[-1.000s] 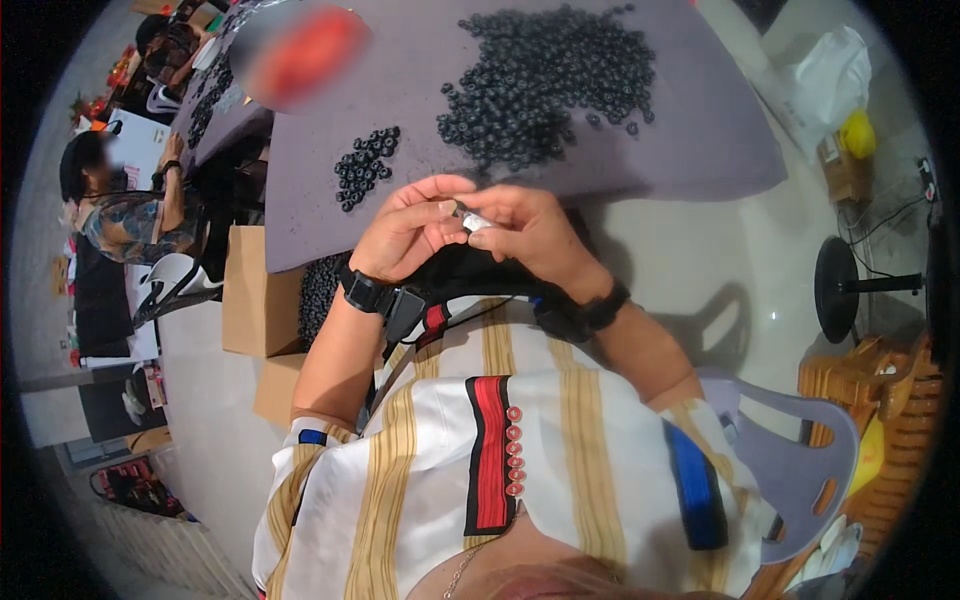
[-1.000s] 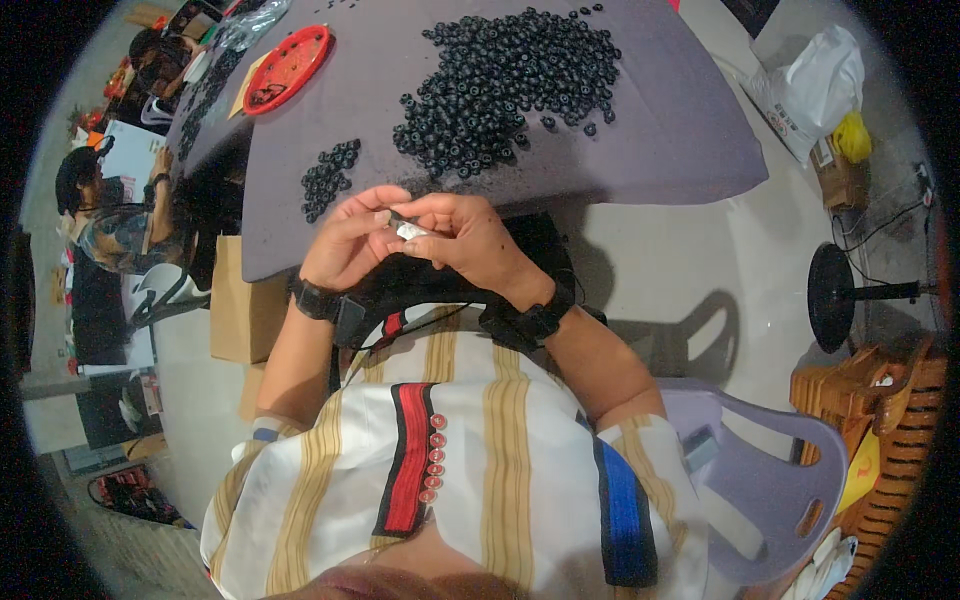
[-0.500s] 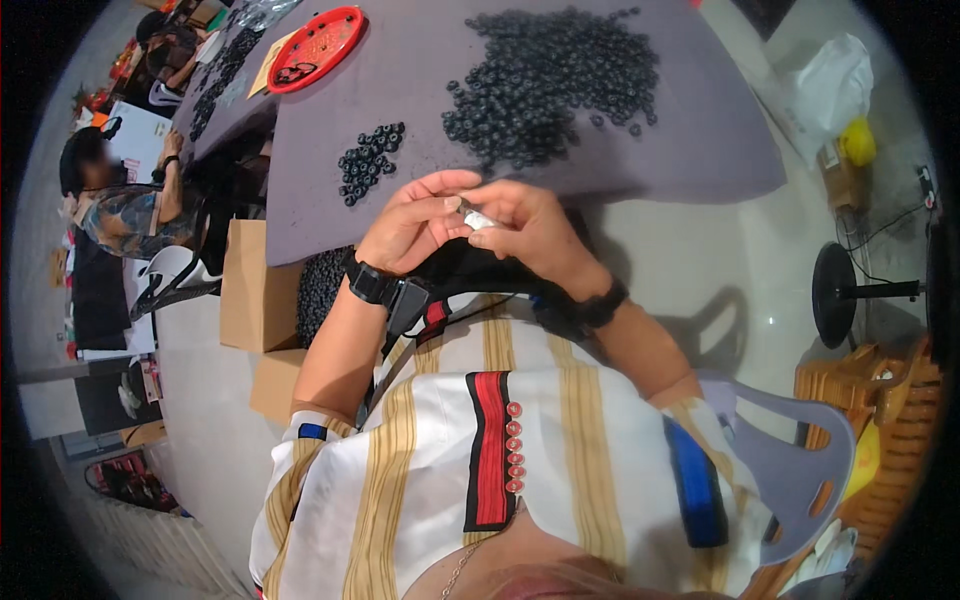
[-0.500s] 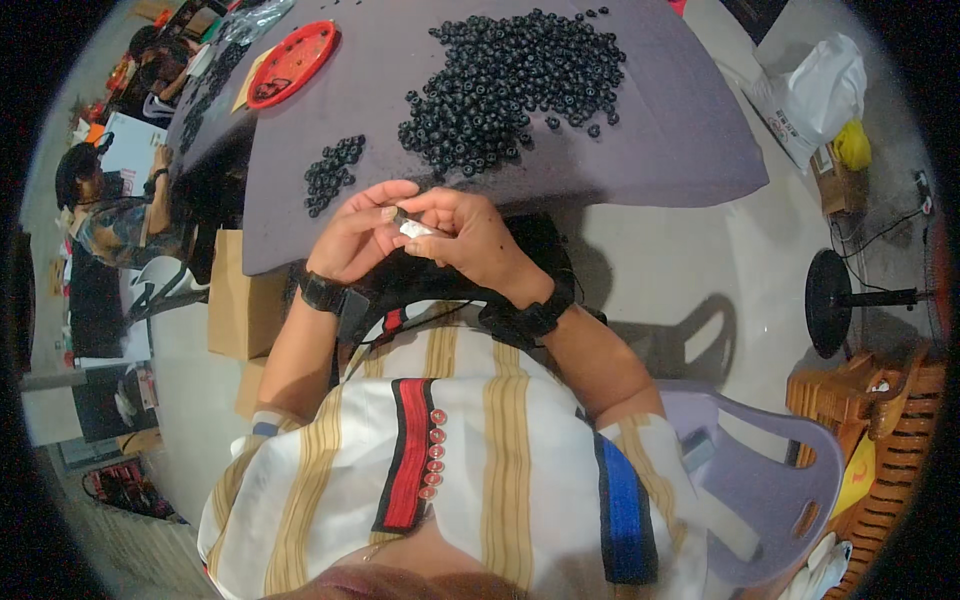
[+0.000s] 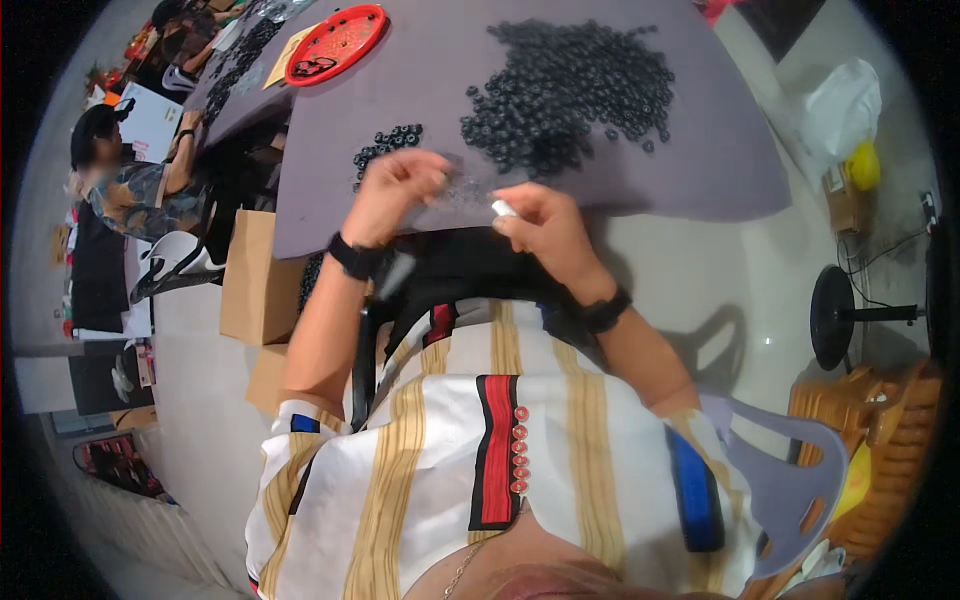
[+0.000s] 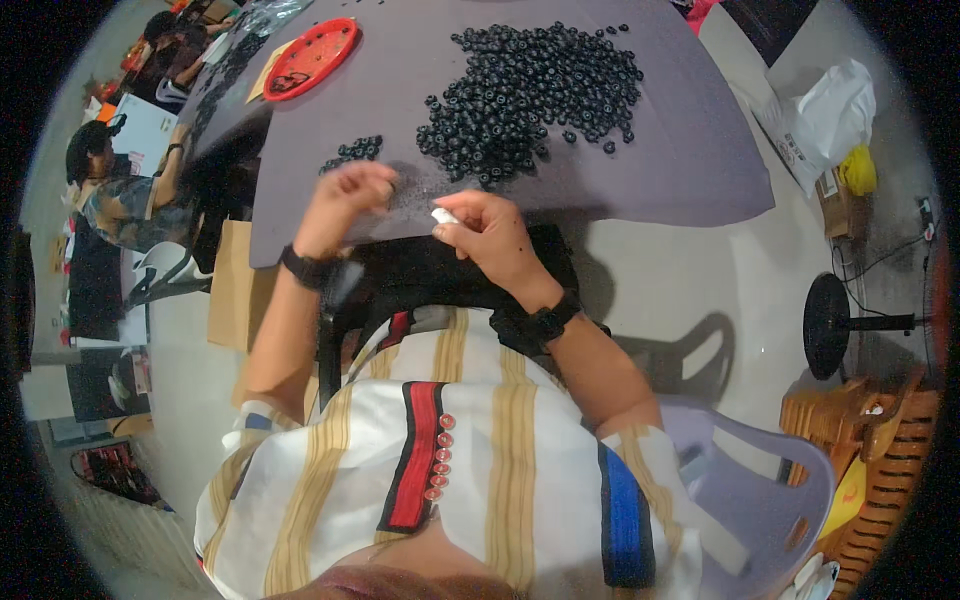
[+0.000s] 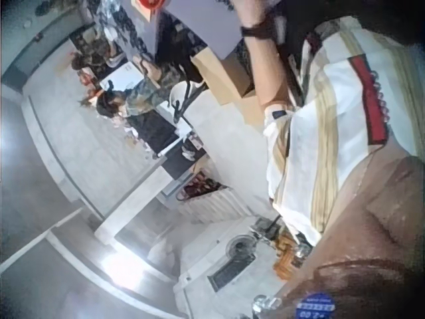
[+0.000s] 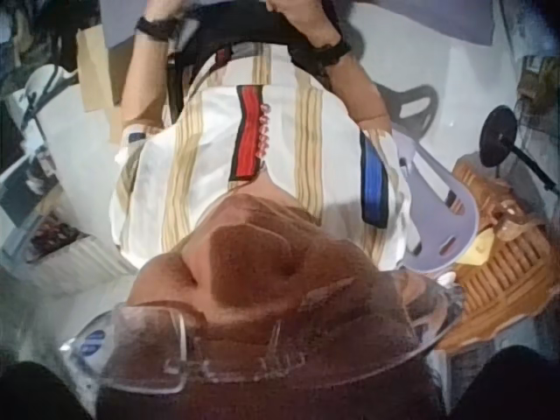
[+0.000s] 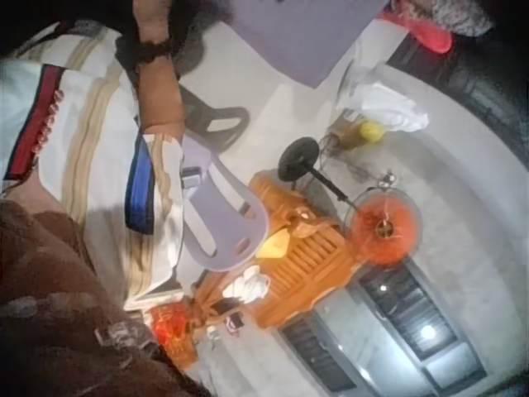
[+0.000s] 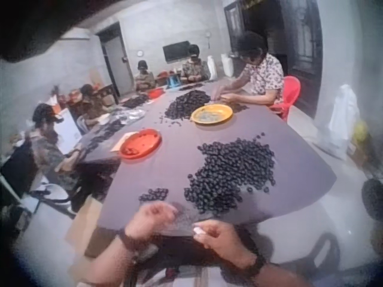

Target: The person repeatedly picks up black rings from a pile on the table, fits them using a white cylindrical tool by hand, arranges them into groups on the table, and handles a blue plastic tool.

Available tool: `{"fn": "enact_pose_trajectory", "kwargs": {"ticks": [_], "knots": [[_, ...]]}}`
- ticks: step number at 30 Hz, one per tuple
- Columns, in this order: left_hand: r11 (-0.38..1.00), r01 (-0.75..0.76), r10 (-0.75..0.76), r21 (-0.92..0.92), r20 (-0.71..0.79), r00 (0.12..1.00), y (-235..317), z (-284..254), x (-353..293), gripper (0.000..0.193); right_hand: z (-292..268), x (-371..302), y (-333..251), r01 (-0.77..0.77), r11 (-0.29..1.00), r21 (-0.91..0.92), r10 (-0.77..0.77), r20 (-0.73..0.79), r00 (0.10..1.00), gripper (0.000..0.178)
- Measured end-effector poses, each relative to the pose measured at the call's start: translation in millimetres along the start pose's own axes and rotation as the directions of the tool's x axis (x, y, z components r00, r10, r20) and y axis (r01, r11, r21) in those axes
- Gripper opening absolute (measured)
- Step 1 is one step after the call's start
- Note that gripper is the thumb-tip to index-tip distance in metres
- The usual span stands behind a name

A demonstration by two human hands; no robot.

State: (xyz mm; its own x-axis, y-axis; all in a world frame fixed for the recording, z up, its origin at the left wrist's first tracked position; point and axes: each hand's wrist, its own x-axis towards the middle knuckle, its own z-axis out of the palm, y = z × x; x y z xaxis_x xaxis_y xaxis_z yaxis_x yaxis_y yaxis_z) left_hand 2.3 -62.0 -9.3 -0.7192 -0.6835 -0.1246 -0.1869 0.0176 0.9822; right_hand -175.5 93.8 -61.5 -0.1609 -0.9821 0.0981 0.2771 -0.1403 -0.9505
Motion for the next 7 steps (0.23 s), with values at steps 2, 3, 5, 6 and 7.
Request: {"fn": "enact_pose_trajectory", "kwargs": {"ticks": [2, 3, 5, 6, 7], "knots": [[0.938, 0.006, 0.1, 0.347, -0.287, 0.953, -8.6, -33.7, 22.2, 0.011, -0.5, 0.8, -1.1, 0.014, 0.999, -0.038, -0.016, -0.06, 0.998, 0.028], [0.9, -0.113, 0.264, 0.421, -0.322, 0.909, -19.5, -51.4, 32.2, 0.008, -0.3, 1.4, -2.6, 0.008, 0.999, -0.032, -0.01, -0.054, 0.999, 0.028], [0.839, -0.022, 0.24, 0.544, -0.334, 0.911, -26.4, -67.4, 42.1, 0.008, -0.9, 1.6, -1.6, 0.004, 1.0, -0.025, -0.005, -0.059, 0.998, 0.028], [0.789, -0.017, 0.27, 0.614, -0.322, 0.907, -29.3, -72.2, 45.3, 0.009, -0.8, 1.4, -1.4, 0.008, 0.998, -0.067, -0.012, -0.057, 0.998, 0.028], [0.734, -0.012, 0.297, 0.679, -0.305, 0.905, -30.3, -72.8, 48.3, 0.01, -0.7, 0.5, -0.7, 0.011, 0.994, -0.11, -0.017, -0.06, 0.998, 0.027]]}}
